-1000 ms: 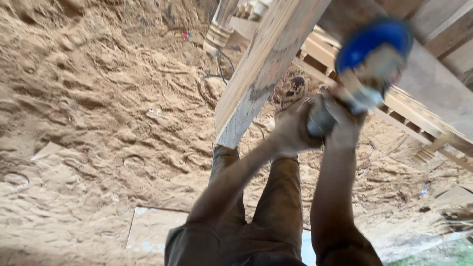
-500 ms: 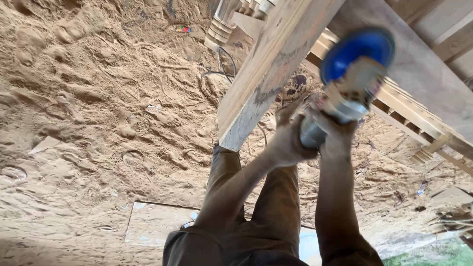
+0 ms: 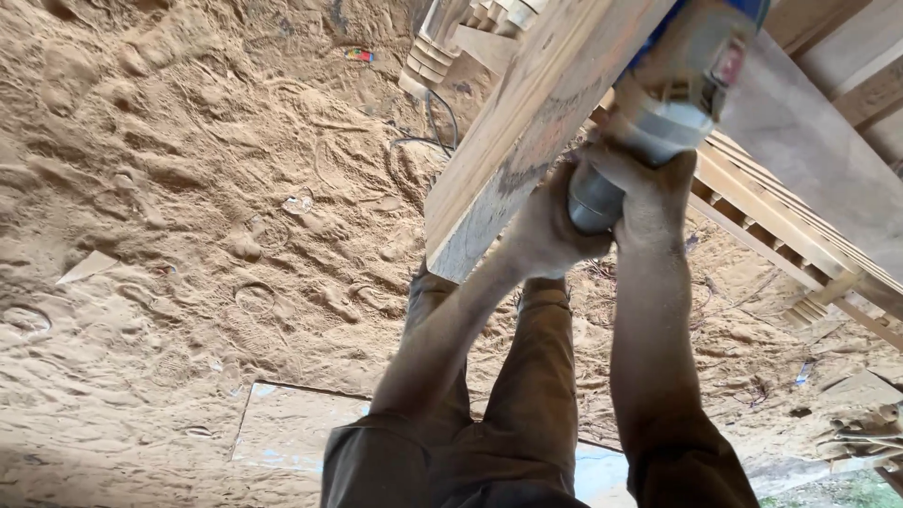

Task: The person uses an angle grinder to sand the wooden slats and rails of a bed frame, moving the tool along the frame surfaces and repositioning around the furniture to grind different sections.

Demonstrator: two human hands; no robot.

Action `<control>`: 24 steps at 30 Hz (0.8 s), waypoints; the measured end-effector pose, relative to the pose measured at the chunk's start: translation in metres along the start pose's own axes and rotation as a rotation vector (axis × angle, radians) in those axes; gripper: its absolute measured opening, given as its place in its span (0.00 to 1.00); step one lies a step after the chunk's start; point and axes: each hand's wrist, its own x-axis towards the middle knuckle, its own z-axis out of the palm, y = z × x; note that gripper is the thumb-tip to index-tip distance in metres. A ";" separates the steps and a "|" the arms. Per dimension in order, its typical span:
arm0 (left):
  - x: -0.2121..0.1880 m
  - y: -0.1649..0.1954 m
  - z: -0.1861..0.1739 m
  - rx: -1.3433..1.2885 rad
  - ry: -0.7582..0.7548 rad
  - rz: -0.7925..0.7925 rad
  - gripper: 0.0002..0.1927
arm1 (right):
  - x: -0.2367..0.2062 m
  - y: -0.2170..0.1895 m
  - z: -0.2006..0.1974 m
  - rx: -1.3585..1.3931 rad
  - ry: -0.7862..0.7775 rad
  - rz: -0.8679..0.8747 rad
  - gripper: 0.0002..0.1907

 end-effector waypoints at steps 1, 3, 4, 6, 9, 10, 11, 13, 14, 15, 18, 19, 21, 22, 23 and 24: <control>0.000 0.001 0.005 0.077 -0.049 -0.088 0.51 | -0.003 -0.002 -0.004 0.003 -0.040 -0.020 0.21; -0.005 0.003 0.018 0.228 -0.145 -0.259 0.56 | -0.015 -0.003 -0.012 0.121 0.043 -0.029 0.26; -0.006 0.005 0.023 0.223 -0.199 -0.234 0.53 | -0.023 -0.003 -0.017 0.180 0.090 -0.037 0.28; -0.008 0.007 0.028 0.212 -0.299 -0.189 0.48 | -0.035 -0.002 -0.025 0.278 0.145 -0.060 0.26; -0.003 0.009 0.021 0.337 -0.300 -0.064 0.46 | -0.034 0.003 -0.024 0.311 0.213 -0.070 0.25; 0.000 0.009 0.015 0.307 -0.278 -0.091 0.47 | -0.031 0.004 -0.021 0.303 0.235 -0.064 0.25; 0.004 0.009 0.007 0.277 -0.261 -0.119 0.48 | -0.025 0.005 -0.015 0.276 0.188 -0.054 0.24; 0.006 0.009 -0.007 0.204 -0.189 -0.131 0.45 | -0.009 0.007 -0.002 0.219 0.109 -0.037 0.23; 0.006 0.009 -0.012 0.161 -0.128 -0.116 0.42 | -0.002 0.007 0.005 0.166 0.094 -0.030 0.24; 0.005 0.009 -0.015 0.116 -0.071 -0.102 0.39 | 0.003 0.007 0.011 0.111 0.082 -0.021 0.26; 0.000 0.008 -0.016 0.119 -0.024 -0.120 0.38 | 0.003 0.003 0.021 0.009 0.049 0.036 0.27; -0.002 0.007 -0.013 0.112 -0.055 -0.145 0.39 | 0.000 0.002 0.020 -0.015 0.040 0.064 0.27; -0.008 0.004 -0.001 0.095 -0.104 -0.203 0.41 | -0.009 0.002 0.013 0.054 -0.006 0.027 0.28; -0.011 0.003 0.007 0.106 -0.116 -0.179 0.41 | -0.012 0.003 0.006 0.087 -0.033 0.003 0.29; -0.015 0.001 0.015 0.118 -0.127 -0.152 0.41 | -0.014 0.004 -0.002 0.111 -0.029 -0.027 0.28; -0.017 -0.001 0.024 0.127 -0.135 -0.130 0.41 | -0.018 0.006 -0.013 0.131 -0.035 -0.046 0.28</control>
